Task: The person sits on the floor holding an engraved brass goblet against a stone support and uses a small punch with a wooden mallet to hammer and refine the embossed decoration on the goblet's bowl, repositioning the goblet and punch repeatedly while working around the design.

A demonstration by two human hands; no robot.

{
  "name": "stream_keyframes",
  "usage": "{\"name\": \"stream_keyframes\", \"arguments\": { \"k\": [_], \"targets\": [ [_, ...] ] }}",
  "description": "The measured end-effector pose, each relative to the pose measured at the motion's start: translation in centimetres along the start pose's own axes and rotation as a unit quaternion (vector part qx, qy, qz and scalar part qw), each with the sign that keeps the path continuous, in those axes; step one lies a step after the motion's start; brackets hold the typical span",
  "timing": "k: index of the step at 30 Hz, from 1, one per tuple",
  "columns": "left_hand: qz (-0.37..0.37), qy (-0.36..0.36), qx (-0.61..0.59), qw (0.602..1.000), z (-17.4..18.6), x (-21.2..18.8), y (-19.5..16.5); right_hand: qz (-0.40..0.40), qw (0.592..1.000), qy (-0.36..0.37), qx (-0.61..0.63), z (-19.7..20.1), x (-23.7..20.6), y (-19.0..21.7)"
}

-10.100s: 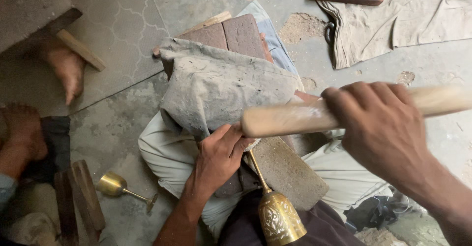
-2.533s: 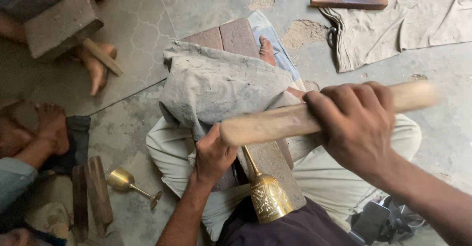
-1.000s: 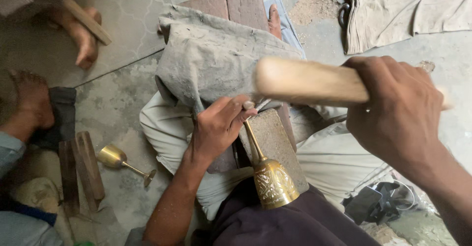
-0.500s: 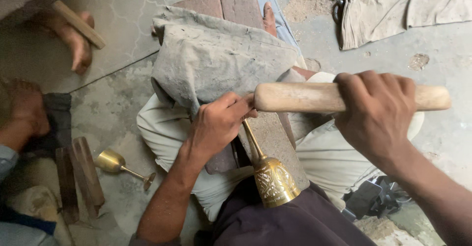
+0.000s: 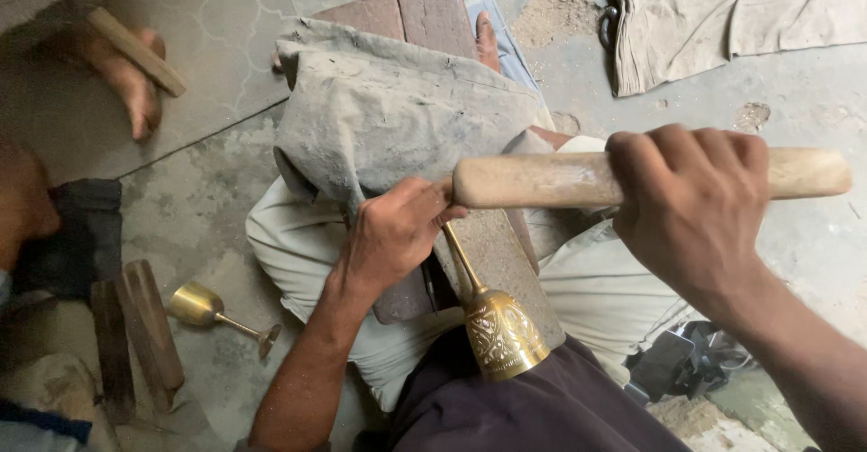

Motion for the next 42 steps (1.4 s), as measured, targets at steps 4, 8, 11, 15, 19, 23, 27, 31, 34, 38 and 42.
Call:
{"name": "stream_keyframes", "arguments": {
  "k": [4, 8, 11, 15, 19, 23, 27, 31, 34, 38, 42],
  "targets": [
    [0.016, -0.007, 0.009, 1.000, 0.0, -0.1, 0.1, -0.132, 0.950, -0.008, 0.282, -0.7, -0.8, -1.1],
    [0.011, 0.005, -0.017, 1.000, -0.2, 0.1, 0.1, -0.072, 0.984, 0.013, 0.161, -0.4, -0.7, -0.9],
    [0.034, 0.003, -0.007, 0.999, -0.1, 0.1, 0.3, -0.095, 0.976, -0.004, 0.194, 0.0, -0.3, -1.2],
    [0.026, -0.024, -0.035, 0.999, 0.2, 0.2, 0.1, -0.045, 0.994, 0.050, 0.091, -0.4, 0.5, -0.5],
    [0.028, -0.024, -0.017, 0.999, 0.3, 0.5, 0.0, -0.095, 0.981, 0.134, 0.100, -1.3, -0.8, -0.9],
    [0.063, -0.121, -0.096, 0.986, 2.0, -0.4, 0.4, -0.113, 0.924, 0.263, 0.253, -1.9, -5.3, 0.7],
    [0.283, -0.129, -0.135, 0.941, 1.9, -3.6, 1.3, -0.044, 0.888, 0.378, 0.260, -4.3, -10.9, 7.2],
    [0.319, -0.072, -0.066, 0.943, 0.1, -5.0, 0.2, -0.091, 0.874, 0.371, 0.300, -7.4, -14.1, 9.0],
    [0.321, -0.076, -0.088, 0.940, 0.0, -5.4, 0.2, -0.226, 0.782, 0.323, 0.483, -8.2, -14.0, 8.7],
    [0.342, -0.059, -0.128, 0.929, 0.4, -5.4, 1.0, -0.243, 0.634, 0.192, 0.709, -6.3, -10.8, 8.5],
    [0.235, -0.164, -0.152, 0.946, 0.8, -4.4, 0.4, -0.289, 0.593, 0.456, 0.598, -6.2, -11.2, 6.2]
  ]
}}
Point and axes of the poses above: each hand's wrist, its own x-axis towards the middle knuckle, its own z-axis out of the back of the hand, y = z × x, the point moved 5 cm from there along x, towards the middle knuckle, and after that the axes turned 6 degrees about z, right-handed, at the moved point
